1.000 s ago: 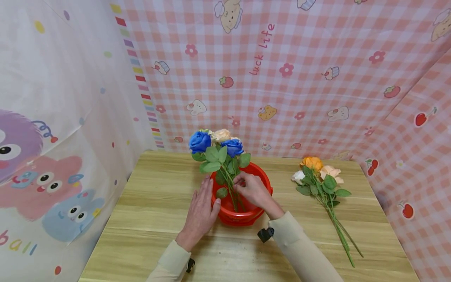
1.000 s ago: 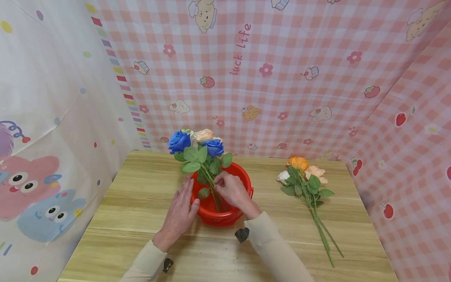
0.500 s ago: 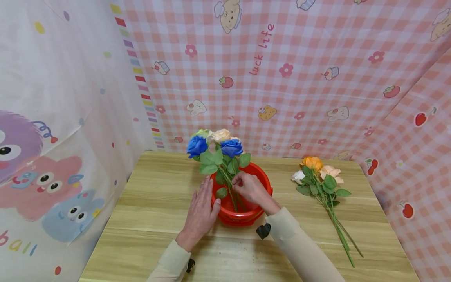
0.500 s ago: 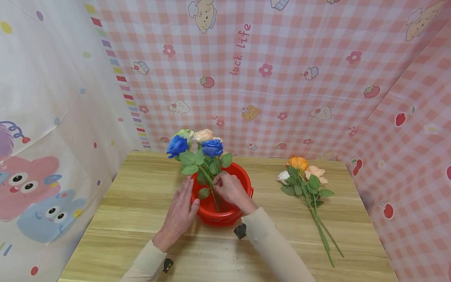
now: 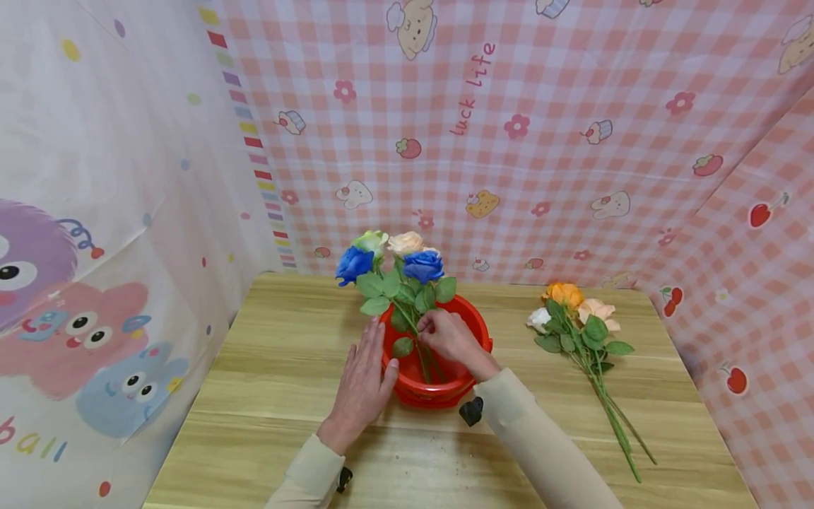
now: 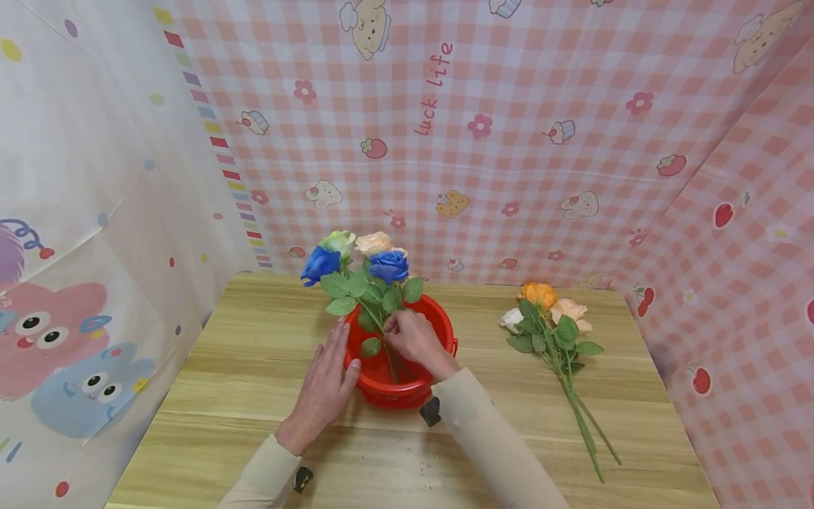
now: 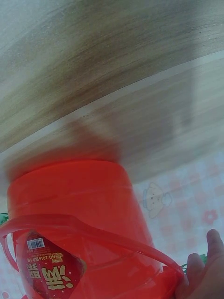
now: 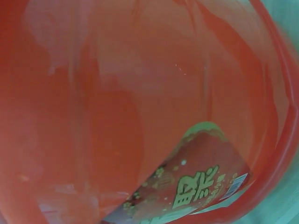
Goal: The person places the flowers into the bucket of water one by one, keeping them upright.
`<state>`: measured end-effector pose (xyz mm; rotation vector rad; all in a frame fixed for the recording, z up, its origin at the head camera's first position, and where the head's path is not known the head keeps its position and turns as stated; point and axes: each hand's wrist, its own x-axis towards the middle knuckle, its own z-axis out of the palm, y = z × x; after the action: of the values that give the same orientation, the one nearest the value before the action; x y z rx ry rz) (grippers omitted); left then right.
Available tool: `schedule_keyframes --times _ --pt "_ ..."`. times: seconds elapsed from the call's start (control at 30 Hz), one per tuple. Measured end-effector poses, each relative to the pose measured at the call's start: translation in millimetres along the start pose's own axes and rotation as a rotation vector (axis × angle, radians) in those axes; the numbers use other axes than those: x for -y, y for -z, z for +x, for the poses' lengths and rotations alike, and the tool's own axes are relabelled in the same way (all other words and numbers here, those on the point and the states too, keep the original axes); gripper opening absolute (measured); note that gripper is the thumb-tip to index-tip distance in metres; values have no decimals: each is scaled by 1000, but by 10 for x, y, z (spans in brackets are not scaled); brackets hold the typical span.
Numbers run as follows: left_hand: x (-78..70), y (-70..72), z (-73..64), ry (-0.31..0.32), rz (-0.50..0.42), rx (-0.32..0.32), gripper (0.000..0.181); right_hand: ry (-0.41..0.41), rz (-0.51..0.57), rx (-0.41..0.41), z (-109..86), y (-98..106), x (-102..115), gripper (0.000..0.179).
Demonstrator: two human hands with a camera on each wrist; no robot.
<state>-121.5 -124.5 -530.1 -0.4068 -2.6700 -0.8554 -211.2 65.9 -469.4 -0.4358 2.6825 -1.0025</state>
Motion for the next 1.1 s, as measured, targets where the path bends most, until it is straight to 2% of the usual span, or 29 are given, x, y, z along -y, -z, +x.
schedule_keyframes --times 0.4,0.73,0.93,1.1 --pt "2 8 -3 7 -5 9 66 -7 -30 -6 16 -40 -35 5" --pt "-1 6 2 6 -10 0 66 -29 9 46 -14 -10 -4 5" --pt "-8 12 7 1 -14 0 66 -23 28 61 -68 41 2 13" --pt "-15 14 6 1 -18 -1 67 -6 54 41 -153 92 -10 19"
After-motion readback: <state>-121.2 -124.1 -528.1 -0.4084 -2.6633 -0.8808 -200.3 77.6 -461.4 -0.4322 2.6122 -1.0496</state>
